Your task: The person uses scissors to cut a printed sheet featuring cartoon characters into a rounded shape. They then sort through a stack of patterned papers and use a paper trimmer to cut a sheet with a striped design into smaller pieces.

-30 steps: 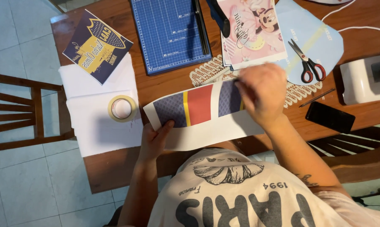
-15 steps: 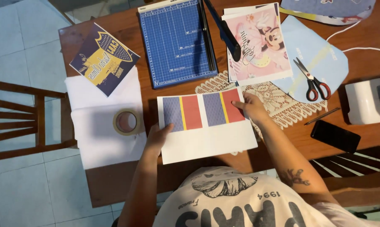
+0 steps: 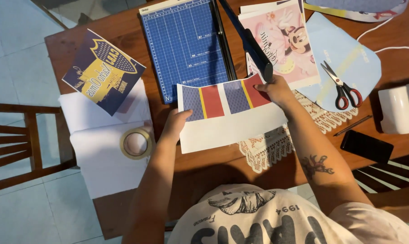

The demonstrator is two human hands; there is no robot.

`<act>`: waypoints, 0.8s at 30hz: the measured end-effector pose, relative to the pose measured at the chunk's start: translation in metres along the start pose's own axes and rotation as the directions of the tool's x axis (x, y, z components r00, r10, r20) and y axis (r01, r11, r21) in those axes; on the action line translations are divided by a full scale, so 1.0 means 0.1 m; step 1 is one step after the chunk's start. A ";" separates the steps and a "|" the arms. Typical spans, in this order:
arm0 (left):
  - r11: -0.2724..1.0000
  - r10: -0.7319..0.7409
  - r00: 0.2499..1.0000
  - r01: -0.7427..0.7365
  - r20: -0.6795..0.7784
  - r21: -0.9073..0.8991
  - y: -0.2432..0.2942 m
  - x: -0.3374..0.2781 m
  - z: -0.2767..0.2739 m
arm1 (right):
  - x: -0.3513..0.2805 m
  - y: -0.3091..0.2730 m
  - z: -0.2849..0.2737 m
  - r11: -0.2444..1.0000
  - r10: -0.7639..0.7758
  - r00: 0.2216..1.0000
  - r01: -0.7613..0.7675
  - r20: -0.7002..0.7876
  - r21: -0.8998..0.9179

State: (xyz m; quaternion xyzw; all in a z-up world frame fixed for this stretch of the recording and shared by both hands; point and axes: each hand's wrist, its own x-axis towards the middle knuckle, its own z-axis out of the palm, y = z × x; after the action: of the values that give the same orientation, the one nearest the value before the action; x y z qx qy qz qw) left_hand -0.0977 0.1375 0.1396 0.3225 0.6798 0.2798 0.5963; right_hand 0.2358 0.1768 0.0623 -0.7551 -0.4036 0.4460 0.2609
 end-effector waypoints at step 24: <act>0.843 0.178 0.923 -0.321 -0.340 -0.430 0.03 0.48 -0.25 | 0.74 0.49 1.11 0.911 -0.394 0.905 0.408 -0.159 0.068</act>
State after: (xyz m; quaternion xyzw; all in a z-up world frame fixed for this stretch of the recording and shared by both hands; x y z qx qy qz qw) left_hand -0.1261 0.1767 0.1150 0.2079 0.6200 0.5586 0.5103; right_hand 0.1770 0.2168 -0.0606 -0.6718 -0.5077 0.3476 0.4124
